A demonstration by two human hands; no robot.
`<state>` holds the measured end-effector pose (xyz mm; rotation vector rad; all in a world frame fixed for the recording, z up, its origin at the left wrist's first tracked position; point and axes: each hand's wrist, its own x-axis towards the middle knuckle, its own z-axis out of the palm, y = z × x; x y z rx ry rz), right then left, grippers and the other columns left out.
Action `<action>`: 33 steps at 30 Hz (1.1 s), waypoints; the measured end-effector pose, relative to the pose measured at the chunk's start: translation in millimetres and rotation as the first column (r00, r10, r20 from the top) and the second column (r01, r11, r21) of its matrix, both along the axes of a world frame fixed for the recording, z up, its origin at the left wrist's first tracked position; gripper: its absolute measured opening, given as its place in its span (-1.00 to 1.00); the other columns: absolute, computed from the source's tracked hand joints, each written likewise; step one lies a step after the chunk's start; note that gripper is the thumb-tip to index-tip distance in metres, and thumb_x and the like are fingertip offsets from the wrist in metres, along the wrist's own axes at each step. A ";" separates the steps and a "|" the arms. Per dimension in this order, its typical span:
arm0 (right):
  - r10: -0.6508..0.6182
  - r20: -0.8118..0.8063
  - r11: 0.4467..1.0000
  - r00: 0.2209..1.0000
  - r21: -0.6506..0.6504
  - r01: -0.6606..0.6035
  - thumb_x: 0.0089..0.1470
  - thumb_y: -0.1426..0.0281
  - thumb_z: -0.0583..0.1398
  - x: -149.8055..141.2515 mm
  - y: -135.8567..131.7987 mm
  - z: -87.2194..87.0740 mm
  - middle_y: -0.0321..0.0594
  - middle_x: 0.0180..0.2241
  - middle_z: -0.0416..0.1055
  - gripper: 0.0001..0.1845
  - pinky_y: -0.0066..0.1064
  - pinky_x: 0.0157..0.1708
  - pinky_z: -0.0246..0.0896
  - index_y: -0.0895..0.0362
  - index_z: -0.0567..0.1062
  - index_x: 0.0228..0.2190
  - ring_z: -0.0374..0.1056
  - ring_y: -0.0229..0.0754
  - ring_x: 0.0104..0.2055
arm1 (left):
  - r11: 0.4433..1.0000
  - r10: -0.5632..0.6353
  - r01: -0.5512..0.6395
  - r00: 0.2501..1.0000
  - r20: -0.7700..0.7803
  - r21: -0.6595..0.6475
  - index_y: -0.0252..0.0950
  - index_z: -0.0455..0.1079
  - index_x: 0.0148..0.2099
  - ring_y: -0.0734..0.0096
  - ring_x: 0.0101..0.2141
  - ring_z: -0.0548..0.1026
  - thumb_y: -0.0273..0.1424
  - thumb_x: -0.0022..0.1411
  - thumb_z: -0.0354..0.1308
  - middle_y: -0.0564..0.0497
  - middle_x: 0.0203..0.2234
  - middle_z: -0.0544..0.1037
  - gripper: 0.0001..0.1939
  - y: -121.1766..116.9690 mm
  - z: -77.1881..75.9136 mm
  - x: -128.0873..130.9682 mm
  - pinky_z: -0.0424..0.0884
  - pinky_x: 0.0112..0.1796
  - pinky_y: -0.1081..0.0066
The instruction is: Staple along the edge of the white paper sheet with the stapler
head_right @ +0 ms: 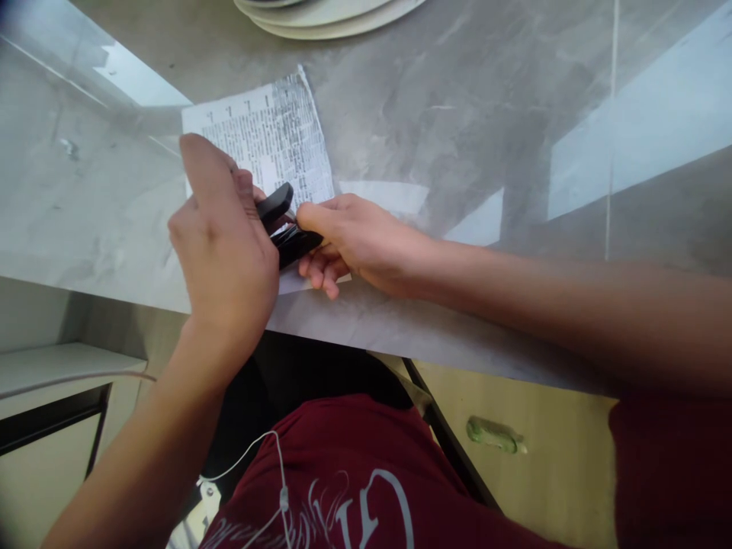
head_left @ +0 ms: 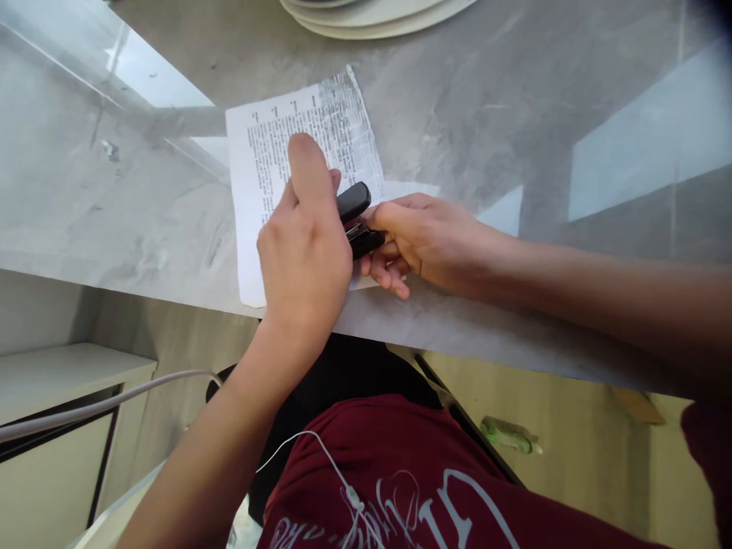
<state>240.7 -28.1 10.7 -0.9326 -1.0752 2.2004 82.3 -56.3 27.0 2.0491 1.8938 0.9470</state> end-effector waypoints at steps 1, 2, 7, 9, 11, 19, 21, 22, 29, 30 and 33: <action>-0.001 0.009 1.000 1.000 0.004 0.001 0.32 0.21 0.22 0.0 -0.2 0.9 -0.12 -0.48 0.52 -0.68 -0.46 -0.67 0.28 0.16 0.45 -0.41 0.38 -0.24 -0.56 | 1.000 -0.005 0.005 1.000 -0.008 0.009 -0.09 0.27 0.09 0.16 -0.09 0.63 -0.38 0.55 -0.02 -0.11 -0.02 0.60 -0.85 0.2 -0.1 -0.1 0.47 -0.12 0.23; 0.001 0.017 1.000 1.000 0.005 -0.001 0.33 0.23 0.20 -0.1 -0.4 2.0 -0.11 -0.48 0.52 -0.68 -0.46 -0.67 0.28 0.17 0.45 -0.41 0.38 -0.25 -0.56 | 1.000 -0.008 0.008 1.000 -0.024 0.019 -0.11 0.27 0.08 0.17 -0.11 0.63 -0.39 0.54 -0.02 -0.11 -0.05 0.60 -0.85 0.2 -0.1 0.0 0.47 -0.12 0.23; 0.002 0.029 1.000 1.000 0.004 -0.002 0.40 0.18 0.17 -0.8 -0.7 3.8 -0.14 -0.53 0.48 -0.61 -0.45 -0.66 0.24 0.18 0.43 -0.41 0.36 -0.26 -0.58 | 0.999 -0.014 0.015 1.000 -0.027 0.032 -0.11 0.27 0.02 0.13 -0.16 0.62 -0.39 0.54 -0.01 -0.10 -0.14 0.58 -0.91 -2.6 0.8 1.3 0.44 -0.17 0.20; 0.008 0.014 1.000 1.000 0.016 -0.008 0.41 0.19 0.15 -0.6 -0.7 2.1 -0.13 -0.52 0.48 -0.61 -0.43 -0.66 0.23 0.18 0.44 -0.41 0.37 -0.25 -0.57 | 0.999 -0.015 0.016 1.000 -0.007 0.031 -0.08 0.26 0.00 0.13 -0.13 0.62 -0.39 0.55 -0.01 -0.10 -0.11 0.59 -0.92 -3.7 1.5 1.9 0.45 -0.17 0.20; 0.004 0.001 1.000 1.000 0.016 -0.004 0.38 0.16 0.15 -0.3 -0.7 0.0 -0.11 -0.51 0.49 -0.59 -0.41 -0.68 0.23 0.16 0.44 -0.44 0.38 -0.22 -0.57 | 0.999 -0.014 0.014 1.000 -0.015 0.040 -0.08 0.26 0.00 0.15 -0.13 0.63 -0.39 0.55 -0.02 -0.09 -0.11 0.59 -0.91 -4.3 2.4 2.6 0.46 -0.17 0.20; 0.003 0.020 0.999 1.000 0.041 -0.004 0.30 0.21 0.20 0.9 -2.0 3.2 -0.13 -0.50 0.49 -0.67 -0.43 -0.68 0.20 0.14 0.44 -0.44 0.34 -0.24 -0.56 | 1.000 -0.012 0.012 0.998 0.054 -0.006 -0.06 0.30 0.02 0.19 -0.15 0.65 -0.26 0.61 -0.02 -0.07 -0.13 0.61 -0.91 -5.1 3.5 3.2 0.51 -0.21 0.23; 0.010 0.022 0.999 1.000 0.050 -0.012 0.29 0.19 0.21 1.4 -2.4 3.8 -0.15 -0.51 0.48 -0.67 -0.45 -0.67 0.19 0.14 0.44 -0.43 0.34 -0.25 -0.56 | 1.000 -0.013 0.014 0.998 0.069 -0.013 -0.07 0.29 0.01 0.18 -0.14 0.65 -0.23 0.62 -0.03 -0.09 -0.13 0.60 -0.89 -5.3 2.4 3.2 0.50 -0.21 0.23; 0.013 0.024 0.998 1.000 0.054 -0.014 0.29 0.17 0.22 1.6 -2.5 3.6 -0.16 -0.51 0.48 -0.66 -0.45 -0.67 0.19 0.14 0.44 -0.43 0.34 -0.25 -0.55 | 1.000 -0.014 0.014 0.998 0.066 -0.007 -0.07 0.29 0.00 0.17 -0.13 0.65 -0.24 0.62 -0.03 -0.09 -0.14 0.59 -0.89 -5.5 1.8 3.2 0.50 -0.21 0.23; 0.006 0.061 0.996 0.998 0.085 -0.011 0.26 0.07 0.28 0.3 -3.6 2.7 -0.22 -0.56 0.43 -0.58 -0.47 -0.68 0.21 0.11 0.45 -0.47 0.35 -0.26 -0.59 | 0.996 0.018 -0.015 0.999 -0.036 0.092 -0.10 0.20 -0.05 0.19 -0.25 0.59 -0.36 0.59 -0.07 -0.03 -0.26 0.52 -0.94 -8.8 0.4 3.4 0.41 -0.25 0.22; -0.001 0.070 0.996 0.998 0.089 -0.006 0.26 0.08 0.28 0.1 -4.0 3.5 -0.21 -0.56 0.44 -0.58 -0.47 -0.69 0.21 0.12 0.45 -0.48 0.35 -0.26 -0.59 | 0.997 0.020 -0.018 0.999 -0.026 0.081 -0.09 0.19 -0.06 0.20 -0.25 0.59 -0.35 0.59 -0.07 -0.02 -0.25 0.53 -0.94 -9.3 1.0 3.3 0.40 -0.25 0.23; -0.034 0.091 0.995 0.995 0.100 0.025 0.27 0.16 0.26 -0.2 -5.7 6.5 -0.21 -0.58 0.44 -0.60 -0.47 -0.70 0.21 0.12 0.43 -0.52 0.35 -0.25 -0.59 | 0.999 0.015 -0.015 1.000 0.010 0.047 -0.06 0.17 -0.06 0.22 -0.22 0.60 -0.30 0.61 -0.09 0.01 -0.23 0.55 -0.93 -10.1 3.3 3.2 0.40 -0.25 0.24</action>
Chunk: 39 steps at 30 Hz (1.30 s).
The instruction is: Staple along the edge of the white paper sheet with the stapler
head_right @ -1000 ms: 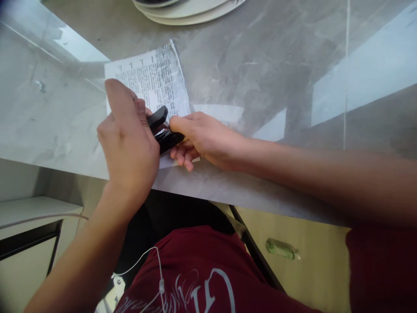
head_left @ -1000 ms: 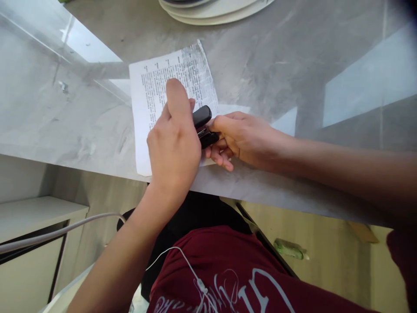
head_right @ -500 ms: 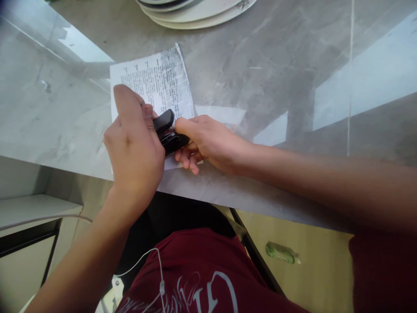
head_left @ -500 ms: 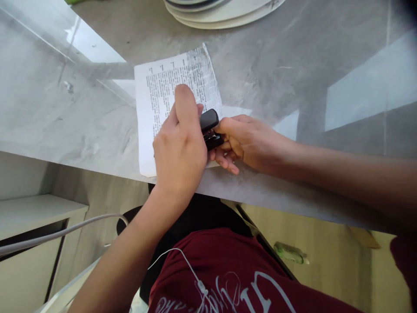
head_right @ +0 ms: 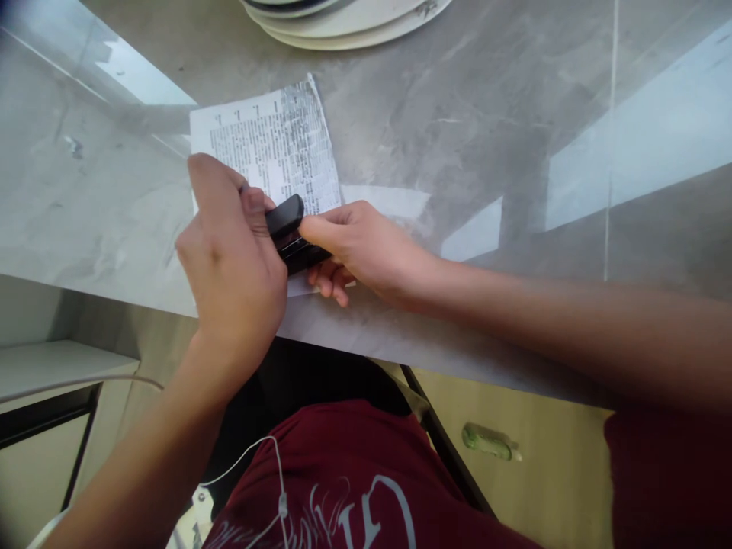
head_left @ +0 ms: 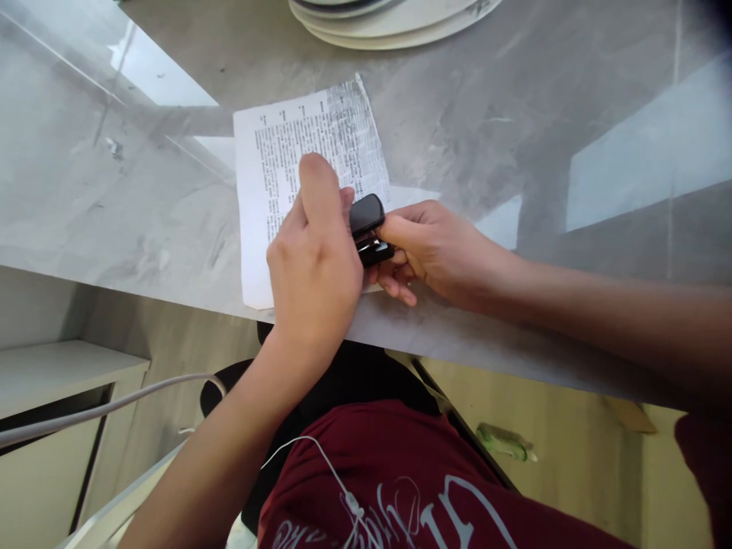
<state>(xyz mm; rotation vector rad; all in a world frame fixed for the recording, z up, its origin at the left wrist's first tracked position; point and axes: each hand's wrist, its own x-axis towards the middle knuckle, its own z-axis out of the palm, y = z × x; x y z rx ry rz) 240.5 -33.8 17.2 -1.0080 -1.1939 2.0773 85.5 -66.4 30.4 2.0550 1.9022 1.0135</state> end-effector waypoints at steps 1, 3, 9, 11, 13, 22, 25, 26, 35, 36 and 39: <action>-0.009 0.004 1.000 1.000 0.003 0.009 0.28 0.20 0.25 0.1 -0.5 0.9 -0.20 -0.58 0.44 -0.61 -0.47 -0.69 0.22 0.12 0.42 -0.53 0.35 -0.25 -0.59 | 1.000 -0.001 0.002 1.000 0.009 -0.008 -0.06 0.17 -0.05 0.22 -0.21 0.61 -0.29 0.61 -0.10 0.01 -0.23 0.56 -0.92 0.0 0.8 0.0 0.40 -0.24 0.24; -0.017 0.010 1.000 1.000 0.004 0.017 0.29 0.26 0.24 0.4 -1.2 1.9 -0.20 -0.57 0.45 -0.64 -0.47 -0.66 0.25 0.12 0.42 -0.53 0.35 -0.25 -0.57 | 1.000 0.003 -0.003 1.000 0.017 -0.016 -0.05 0.18 -0.05 0.23 -0.19 0.61 -0.28 0.62 -0.11 0.01 -0.24 0.57 -0.90 0.3 2.6 -0.2 0.42 -0.22 0.23; -0.014 -0.032 1.000 0.999 0.007 0.014 0.30 0.23 0.26 1.4 0.1 -3.7 -0.18 -0.53 0.48 -0.64 -0.45 -0.60 0.32 0.14 0.47 -0.50 0.36 -0.27 -0.57 | 1.000 -0.013 0.013 1.000 0.020 0.008 -0.10 0.22 -0.07 0.26 -0.18 0.61 -0.38 0.59 -0.08 0.01 -0.24 0.60 -0.89 4.5 8.9 -2.5 0.42 -0.13 0.20; -0.001 -0.050 1.000 0.999 -0.006 0.000 0.31 0.22 0.26 0.9 0.9 -5.9 -0.18 -0.54 0.50 -0.65 -0.45 -0.59 0.35 0.15 0.49 -0.47 0.38 -0.26 -0.57 | 1.000 -0.015 0.015 1.000 0.026 -0.008 -0.11 0.22 -0.06 0.27 -0.19 0.61 -0.41 0.60 -0.10 0.03 -0.25 0.59 -0.88 7.5 10.3 -3.9 0.41 -0.12 0.19; 0.015 -0.064 0.999 0.998 -0.032 -0.017 0.33 0.22 0.22 -0.1 1.5 -6.6 -0.18 -0.55 0.50 -0.65 -0.44 -0.59 0.39 0.15 0.49 -0.46 0.40 -0.24 -0.58 | 1.000 -0.002 0.001 1.000 0.026 0.022 -0.11 0.21 -0.09 0.29 -0.24 0.58 -0.42 0.59 -0.06 0.06 -0.32 0.56 -0.88 11.3 10.8 -5.5 0.39 -0.12 0.20; -0.011 -0.073 1.000 0.997 -0.027 0.009 0.36 0.12 0.23 0.9 0.2 -7.9 -0.16 -0.45 0.52 -0.65 -0.40 -0.61 0.38 0.11 0.44 -0.36 0.47 -0.15 -0.51 | 0.999 0.042 -0.041 0.995 0.091 -0.004 -0.11 0.23 -0.11 0.26 -0.30 0.56 -0.21 0.63 -0.17 0.01 -0.30 0.52 -0.77 23.5 7.5 -15.5 0.33 -0.21 0.16; -0.166 -0.017 0.970 0.986 0.178 0.166 0.37 0.06 0.25 4.4 -5.9 -10.4 -0.35 -0.57 0.31 -0.62 -0.47 -0.65 0.13 0.09 0.49 -0.35 0.22 -0.29 -0.60 | 0.998 0.057 -0.057 0.994 0.089 -0.006 -0.10 0.24 -0.09 0.28 -0.34 0.54 -0.25 0.63 -0.18 0.02 -0.32 0.53 -0.78 23.4 6.5 -17.3 0.31 -0.24 0.15; -0.219 -0.021 0.940 0.975 0.264 0.217 0.37 0.06 0.26 5.6 -8.0 -11.0 -0.38 -0.58 0.23 -0.62 -0.48 -0.65 0.06 0.08 0.50 -0.35 0.13 -0.32 -0.60 | 0.998 0.060 -0.060 0.994 0.092 -0.009 -0.09 0.23 -0.10 0.30 -0.35 0.54 -0.26 0.63 -0.19 0.03 -0.33 0.54 -0.78 22.5 6.8 -17.5 0.32 -0.26 0.15; 0.035 -0.408 0.905 0.912 0.400 0.144 0.45 0.10 0.18 6.7 -11.1 -20.3 -0.40 -0.50 0.17 -0.61 -0.48 -0.59 0.04 0.07 0.49 -0.36 0.05 -0.35 -0.57 | 0.996 0.084 -0.086 0.991 0.103 0.020 -0.06 0.28 -0.10 0.22 -0.28 0.64 -0.23 0.63 -0.17 0.01 -0.36 0.56 -0.76 13.7 5.2 -17.2 0.32 -0.32 0.12; 0.045 -0.417 0.907 0.908 0.398 0.138 0.45 0.11 0.18 6.5 -10.9 -21.1 -0.40 -0.50 0.17 -0.62 -0.49 -0.60 0.05 0.08 0.49 -0.36 0.06 -0.36 -0.57 | 0.996 0.087 -0.089 0.990 0.109 0.021 -0.05 0.29 -0.09 0.23 -0.31 0.63 -0.22 0.63 -0.16 0.01 -0.36 0.57 -0.76 13.0 5.0 -16.9 0.34 -0.33 0.13; 0.050 -0.422 0.908 0.905 0.396 0.135 0.46 0.14 0.18 6.3 -10.7 -21.3 -0.41 -0.51 0.17 -0.64 -0.52 -0.60 0.05 0.08 0.49 -0.35 0.06 -0.37 -0.57 | 0.995 0.095 -0.099 0.991 0.099 0.031 -0.03 0.30 -0.08 0.25 -0.39 0.60 -0.22 0.62 -0.13 0.03 -0.36 0.59 -0.78 11.2 5.3 -15.5 0.37 -0.36 0.15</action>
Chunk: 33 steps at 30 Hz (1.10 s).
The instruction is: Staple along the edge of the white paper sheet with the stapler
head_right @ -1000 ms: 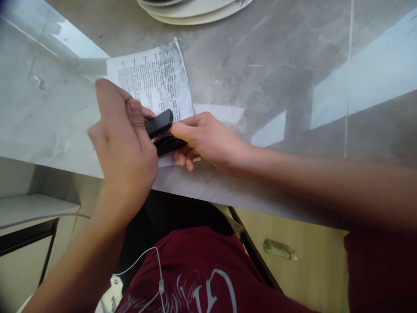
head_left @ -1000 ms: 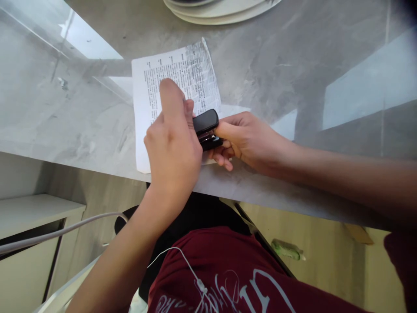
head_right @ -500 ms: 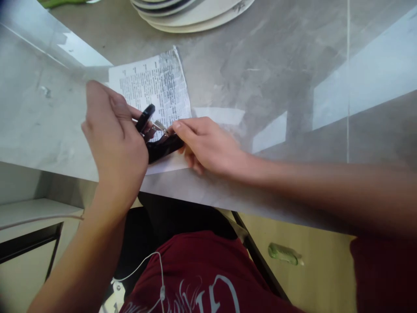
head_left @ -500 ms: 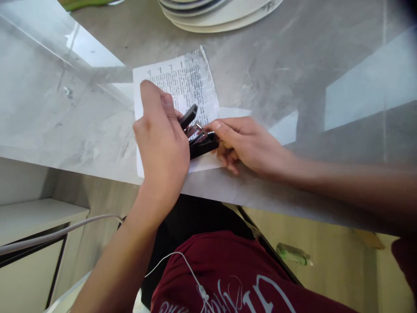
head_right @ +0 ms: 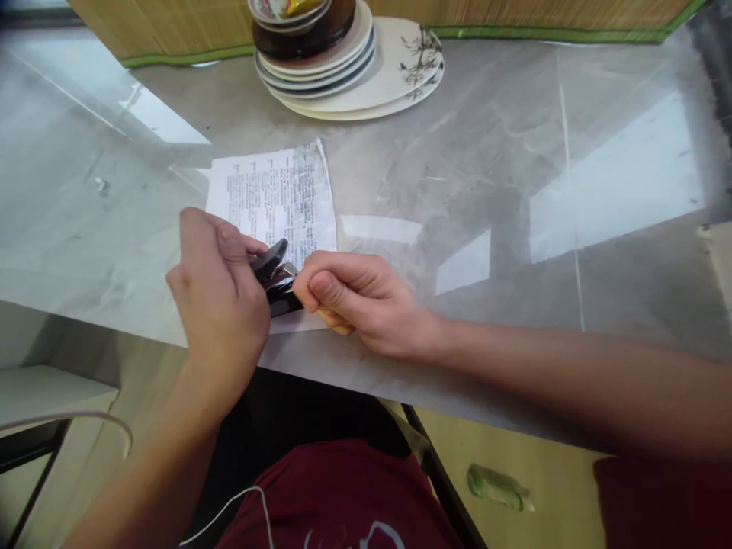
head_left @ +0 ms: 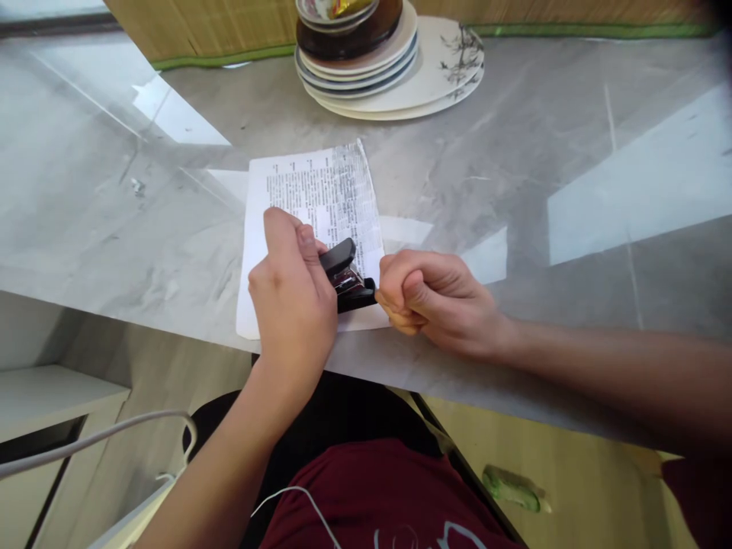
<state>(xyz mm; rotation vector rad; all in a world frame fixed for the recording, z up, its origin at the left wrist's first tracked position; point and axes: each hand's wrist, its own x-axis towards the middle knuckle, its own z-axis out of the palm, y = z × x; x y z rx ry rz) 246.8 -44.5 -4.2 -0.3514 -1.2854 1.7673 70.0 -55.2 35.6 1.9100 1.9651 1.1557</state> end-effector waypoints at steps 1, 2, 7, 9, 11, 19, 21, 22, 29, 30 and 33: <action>0.000 -0.001 1.000 1.000 0.000 0.000 0.46 0.15 0.18 0.1 0.1 0.6 -0.42 -0.52 0.16 -0.65 -0.52 -0.60 0.06 0.08 0.49 -0.34 0.06 -0.37 -0.57 | 1.000 0.005 -0.005 1.000 -0.010 -0.007 -0.02 0.30 -0.08 0.25 -0.41 0.59 -0.23 0.62 -0.13 0.03 -0.36 0.60 -0.79 -0.4 0.3 0.6 0.36 -0.37 0.15; -0.001 -0.002 1.000 1.000 0.003 0.001 0.47 0.17 0.17 0.3 0.2 1.4 -0.42 -0.52 0.17 -0.65 -0.52 -0.59 0.06 0.08 0.49 -0.34 0.06 -0.36 -0.56 | 1.000 0.009 -0.009 1.000 -0.022 -0.010 -0.03 0.29 -0.09 0.24 -0.43 0.58 -0.23 0.62 -0.13 0.03 -0.36 0.60 -0.79 -0.6 0.6 1.1 0.35 -0.38 0.15; -0.015 0.009 0.999 1.000 0.038 0.015 0.48 0.21 0.17 2.0 -0.5 6.0 -0.41 -0.52 0.18 -0.67 -0.51 -0.60 0.05 0.10 0.49 -0.34 0.05 -0.37 -0.57 | 1.000 0.003 -0.004 0.999 -0.037 -0.006 -0.04 0.27 -0.14 0.21 -0.48 0.54 -0.17 0.61 -0.12 -0.01 -0.37 0.62 -0.76 0.5 -0.2 2.3 0.30 -0.43 0.12; -0.019 0.052 1.000 0.998 0.019 0.018 0.48 0.19 0.16 3.1 -1.5 7.5 -0.40 -0.51 0.19 -0.66 -0.50 -0.60 0.05 0.09 0.47 -0.35 0.05 -0.36 -0.56 | 1.000 0.000 0.000 1.000 -0.028 0.001 -0.03 0.29 -0.13 0.19 -0.48 0.55 -0.15 0.61 -0.11 -0.02 -0.37 0.63 -0.76 0.6 -1.4 2.1 0.32 -0.42 0.11; -0.014 0.084 1.000 0.996 -0.006 0.015 0.48 0.18 0.16 4.1 -2.6 8.5 -0.39 -0.51 0.19 -0.64 -0.49 -0.59 0.05 0.09 0.46 -0.36 0.06 -0.35 -0.55 | 1.000 -0.003 0.003 1.000 -0.019 -0.001 -0.02 0.32 -0.11 0.18 -0.46 0.57 -0.13 0.60 -0.11 -0.03 -0.36 0.63 -0.75 0.1 -2.3 2.1 0.36 -0.40 0.10; -0.011 0.093 1.000 0.996 -0.010 0.012 0.48 0.19 0.15 4.1 -4.0 10.9 -0.38 -0.50 0.18 -0.64 -0.47 -0.58 0.04 0.09 0.45 -0.36 0.06 -0.34 -0.55 | 1.000 0.000 0.000 1.000 -0.031 -0.006 -0.02 0.32 -0.10 0.21 -0.43 0.58 -0.21 0.62 -0.10 0.01 -0.37 0.63 -0.79 -2.0 -2.0 5.3 0.42 -0.37 0.12; -0.016 0.084 1.000 0.996 -0.002 0.016 0.49 0.21 0.14 3.7 -4.2 11.1 -0.38 -0.50 0.19 -0.65 -0.47 -0.58 0.02 0.10 0.45 -0.36 0.06 -0.35 -0.55 | 1.000 0.004 -0.004 0.999 -0.044 -0.007 -0.03 0.31 -0.10 0.22 -0.44 0.57 -0.21 0.62 -0.10 0.02 -0.37 0.63 -0.79 -1.4 -2.3 5.6 0.41 -0.38 0.13; -0.019 0.081 1.000 0.997 0.001 0.019 0.49 0.22 0.14 3.7 -4.3 10.8 -0.38 -0.50 0.19 -0.65 -0.46 -0.58 0.02 0.10 0.45 -0.36 0.05 -0.34 -0.55 | 1.000 0.006 -0.006 0.999 -0.050 -0.011 -0.03 0.31 -0.10 0.22 -0.44 0.58 -0.22 0.62 -0.10 0.02 -0.36 0.63 -0.79 -1.3 -2.5 5.6 0.41 -0.38 0.13; -0.113 0.091 0.992 0.989 -0.050 0.118 0.47 0.21 0.15 5.3 -2.4 5.6 -0.37 -0.51 0.17 -0.72 -0.40 -0.56 -0.05 0.07 0.55 -0.25 0.02 -0.30 -0.54 | 1.000 -0.020 0.021 0.999 0.038 -0.005 -0.06 0.32 -0.14 0.29 -0.40 0.61 -0.21 0.63 -0.10 0.02 -0.36 0.61 -0.75 -8.5 7.3 2.8 0.49 -0.35 0.19; -0.168 0.093 0.981 0.981 -0.076 0.176 0.46 0.22 0.17 5.1 -1.3 5.0 -0.37 -0.51 0.15 -0.74 -0.40 -0.56 -0.08 0.06 0.56 -0.24 0.00 -0.29 -0.53 | 1.000 -0.028 0.029 0.997 0.068 -0.008 -0.07 0.31 -0.14 0.32 -0.39 0.62 -0.23 0.63 -0.11 0.04 -0.37 0.60 -0.75 -10.2 10.0 2.2 0.50 -0.33 0.20; -0.255 0.083 0.953 0.963 -0.149 0.265 0.39 0.31 0.23 3.9 2.5 3.5 -0.40 -0.52 0.10 -0.86 -0.39 -0.55 -0.14 0.04 0.57 -0.24 -0.03 -0.28 -0.53 | 0.998 -0.062 0.060 0.978 0.199 0.015 -0.09 0.28 -0.15 0.36 -0.42 0.61 -0.29 0.64 -0.13 0.10 -0.43 0.57 -0.76 -13.3 15.8 0.9 0.48 -0.36 0.24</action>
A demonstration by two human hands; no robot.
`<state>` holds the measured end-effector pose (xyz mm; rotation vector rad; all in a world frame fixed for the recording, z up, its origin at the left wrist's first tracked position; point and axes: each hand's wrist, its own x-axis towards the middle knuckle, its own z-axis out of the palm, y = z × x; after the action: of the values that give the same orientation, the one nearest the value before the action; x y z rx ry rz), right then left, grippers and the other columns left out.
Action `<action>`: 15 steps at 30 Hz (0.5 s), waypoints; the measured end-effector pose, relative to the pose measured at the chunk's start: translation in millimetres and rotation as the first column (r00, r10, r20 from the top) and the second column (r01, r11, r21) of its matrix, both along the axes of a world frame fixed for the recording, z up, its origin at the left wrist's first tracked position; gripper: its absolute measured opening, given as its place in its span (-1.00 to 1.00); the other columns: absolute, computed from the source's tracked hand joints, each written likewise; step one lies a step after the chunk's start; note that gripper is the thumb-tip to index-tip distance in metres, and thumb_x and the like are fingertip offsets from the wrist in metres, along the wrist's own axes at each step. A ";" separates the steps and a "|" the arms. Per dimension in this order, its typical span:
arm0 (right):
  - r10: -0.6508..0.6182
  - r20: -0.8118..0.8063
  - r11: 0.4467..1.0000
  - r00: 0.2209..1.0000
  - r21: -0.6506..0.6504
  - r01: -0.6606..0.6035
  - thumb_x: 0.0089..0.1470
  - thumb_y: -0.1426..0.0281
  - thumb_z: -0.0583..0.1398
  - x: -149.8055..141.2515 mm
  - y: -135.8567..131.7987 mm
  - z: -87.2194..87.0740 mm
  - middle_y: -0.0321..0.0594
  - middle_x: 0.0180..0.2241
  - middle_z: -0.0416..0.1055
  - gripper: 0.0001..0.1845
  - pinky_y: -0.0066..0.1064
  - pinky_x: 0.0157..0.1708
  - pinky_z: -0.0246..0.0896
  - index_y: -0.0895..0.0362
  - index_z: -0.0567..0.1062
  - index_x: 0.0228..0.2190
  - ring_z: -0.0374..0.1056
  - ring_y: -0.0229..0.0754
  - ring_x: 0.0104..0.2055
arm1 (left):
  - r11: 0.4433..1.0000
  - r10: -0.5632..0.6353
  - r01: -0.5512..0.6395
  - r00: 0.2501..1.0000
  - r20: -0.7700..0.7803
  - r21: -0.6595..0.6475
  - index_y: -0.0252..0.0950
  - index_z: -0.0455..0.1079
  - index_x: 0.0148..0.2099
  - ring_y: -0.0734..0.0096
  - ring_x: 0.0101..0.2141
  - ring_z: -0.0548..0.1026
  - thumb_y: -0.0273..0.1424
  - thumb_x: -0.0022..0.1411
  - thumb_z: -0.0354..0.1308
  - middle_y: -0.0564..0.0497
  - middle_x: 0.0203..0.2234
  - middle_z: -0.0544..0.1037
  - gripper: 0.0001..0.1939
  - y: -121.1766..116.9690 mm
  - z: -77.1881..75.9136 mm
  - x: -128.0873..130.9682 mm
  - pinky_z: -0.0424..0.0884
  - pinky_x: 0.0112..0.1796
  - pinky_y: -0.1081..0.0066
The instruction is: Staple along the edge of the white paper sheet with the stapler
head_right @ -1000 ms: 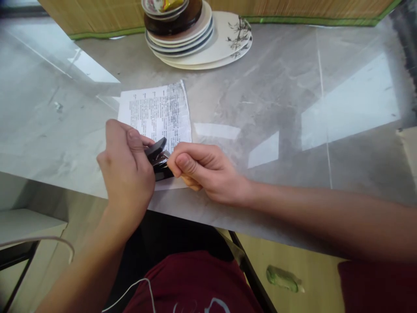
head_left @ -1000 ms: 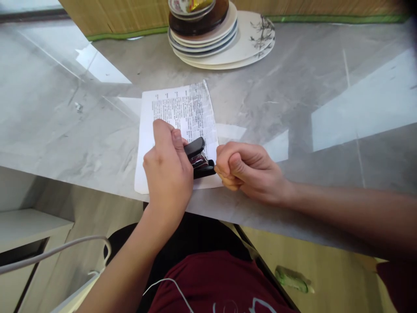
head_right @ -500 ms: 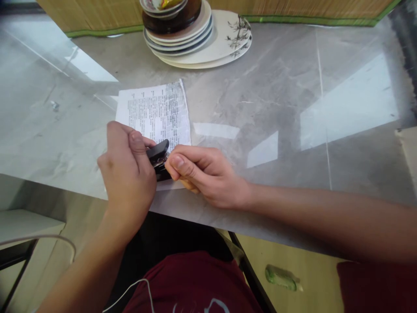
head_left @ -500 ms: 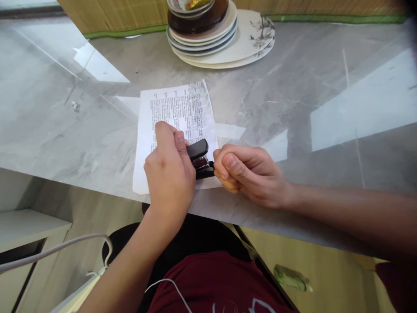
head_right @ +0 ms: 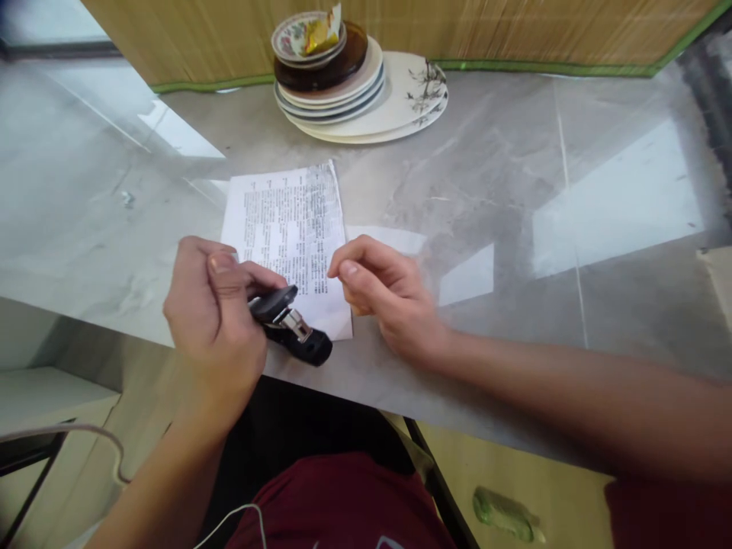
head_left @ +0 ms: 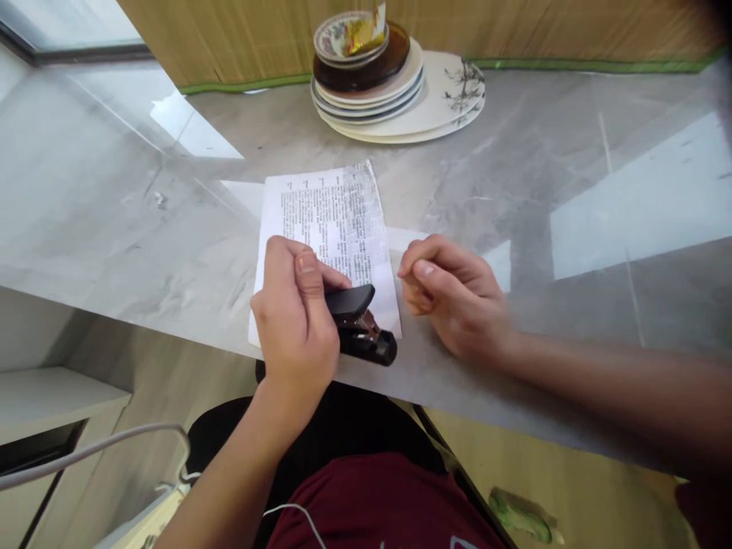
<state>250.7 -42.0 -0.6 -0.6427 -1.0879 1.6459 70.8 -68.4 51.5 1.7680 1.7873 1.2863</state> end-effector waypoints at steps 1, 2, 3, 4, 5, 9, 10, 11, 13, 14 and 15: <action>0.009 -0.015 1.000 1.000 -0.016 -0.009 0.37 0.36 0.23 -0.4 1.1 -0.5 -0.40 -0.53 0.10 -0.88 -0.40 -0.55 -0.15 0.04 0.57 -0.26 -0.03 -0.29 -0.53 | 1.000 -0.010 0.009 0.999 0.046 0.019 -0.09 0.27 -0.15 0.37 -0.45 0.60 -0.29 0.64 -0.13 0.11 -0.46 0.55 -0.75 -0.2 0.9 -0.3 0.46 -0.39 0.26; 0.033 -0.028 0.999 0.999 -0.031 -0.034 0.34 0.40 0.23 -0.6 2.0 -1.0 -0.39 -0.53 0.12 -0.88 -0.40 -0.55 -0.16 0.06 0.56 -0.29 -0.03 -0.30 -0.53 | 0.999 -0.019 0.016 0.996 0.086 0.041 -0.10 0.27 -0.17 0.38 -0.48 0.59 -0.29 0.65 -0.13 0.12 -0.49 0.53 -0.74 -0.3 1.2 -0.7 0.44 -0.41 0.27; 0.060 -0.040 0.997 0.997 -0.045 -0.062 0.33 0.43 0.22 -0.6 2.7 -1.6 -0.38 -0.53 0.13 -0.84 -0.40 -0.55 -0.17 0.08 0.55 -0.34 -0.04 -0.30 -0.53 | 0.998 -0.033 0.025 0.992 0.121 0.061 -0.12 0.26 -0.19 0.40 -0.51 0.57 -0.28 0.65 -0.12 0.13 -0.52 0.51 -0.73 -0.5 1.3 -1.2 0.43 -0.43 0.28; 0.087 -0.049 0.994 0.995 -0.061 -0.090 0.32 0.43 0.21 -0.5 3.2 -2.2 -0.38 -0.53 0.13 -0.79 -0.40 -0.55 -0.18 0.09 0.52 -0.40 -0.05 -0.31 -0.54 | 0.997 -0.048 0.038 0.987 0.151 0.072 -0.14 0.25 -0.20 0.43 -0.52 0.55 -0.28 0.65 -0.11 0.14 -0.53 0.50 -0.72 -1.1 1.2 -1.7 0.41 -0.44 0.30; 0.112 -0.054 0.990 0.992 -0.081 -0.116 0.33 0.42 0.20 -0.3 3.4 -2.8 -0.38 -0.54 0.11 -0.73 -0.40 -0.55 -0.20 0.10 0.47 -0.45 -0.07 -0.32 -0.54 | 0.996 -0.065 0.053 0.982 0.180 0.070 -0.16 0.25 -0.21 0.45 -0.53 0.54 -0.27 0.65 -0.10 0.14 -0.54 0.50 -0.72 -2.3 1.2 -2.3 0.40 -0.44 0.32; 0.161 -0.033 0.977 0.986 -0.135 -0.164 0.38 0.27 0.24 0.1 3.0 -5.6 -0.42 -0.57 0.08 -0.61 -0.42 -0.58 -0.19 0.11 0.40 -0.50 -0.11 -0.36 -0.57 | 0.990 -0.136 0.141 0.948 0.288 0.003 -0.19 0.25 -0.16 0.49 -0.50 0.52 -0.26 0.66 -0.10 0.11 -0.50 0.56 -0.74 -14.8 3.0 -4.1 0.38 -0.43 0.37; 0.160 -0.006 0.979 0.987 -0.130 -0.159 0.38 0.25 0.25 -0.2 2.8 -6.1 -0.41 -0.57 0.12 -0.62 -0.43 -0.58 -0.17 0.11 0.42 -0.48 -0.08 -0.36 -0.57 | 0.986 -0.158 0.168 0.938 0.309 -0.006 -0.19 0.25 -0.16 0.50 -0.49 0.52 -0.25 0.66 -0.10 0.10 -0.49 0.57 -0.74 -18.6 3.9 -4.2 0.39 -0.40 0.37; 0.153 0.026 0.982 0.988 -0.116 -0.149 0.38 0.24 0.26 -0.7 2.7 -6.5 -0.40 -0.56 0.16 -0.64 -0.44 -0.57 -0.14 0.11 0.46 -0.46 -0.05 -0.36 -0.56 | 0.980 -0.185 0.201 0.925 0.332 -0.013 -0.19 0.24 -0.16 0.50 -0.47 0.52 -0.25 0.66 -0.10 0.10 -0.48 0.58 -0.74 -22.1 4.9 -4.0 0.39 -0.36 0.37; 0.135 0.099 0.989 0.986 -0.076 -0.127 0.35 0.26 0.31 -2.5 2.9 -6.0 -0.37 -0.53 0.23 -0.71 -0.45 -0.55 -0.07 0.11 0.52 -0.41 0.02 -0.35 -0.53 | 0.956 -0.262 0.294 0.884 0.387 -0.024 -0.19 0.23 -0.15 0.50 -0.45 0.51 -0.25 0.66 -0.12 0.10 -0.47 0.59 -0.74 -26.6 6.6 -2.8 0.40 -0.32 0.36; 0.120 0.125 0.992 0.985 -0.055 -0.114 0.31 0.29 0.35 -3.7 3.1 -4.9 -0.36 -0.50 0.26 -0.77 -0.46 -0.52 -0.01 0.10 0.53 -0.38 0.07 -0.33 -0.50 | 0.937 -0.307 0.350 0.856 0.416 -0.027 -0.18 0.22 -0.14 0.49 -0.46 0.50 -0.24 0.66 -0.12 0.10 -0.47 0.58 -0.74 -27.5 7.4 -1.8 0.39 -0.32 0.35; 0.103 0.135 0.994 0.985 -0.033 -0.100 0.25 0.32 0.40 -5.0 3.3 -3.3 -0.35 -0.46 0.28 -0.81 -0.47 -0.48 0.07 0.08 0.53 -0.37 0.13 -0.32 -0.46 | 0.914 -0.354 0.406 0.821 0.447 -0.023 -0.18 0.21 -0.14 0.49 -0.47 0.48 -0.23 0.66 -0.13 0.10 -0.48 0.58 -0.74 -27.6 8.2 -0.5 0.38 -0.32 0.35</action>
<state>245.8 -38.7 -3.9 -0.7361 -1.2170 1.7258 70.4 -96.0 59.7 1.5173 1.1634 1.2502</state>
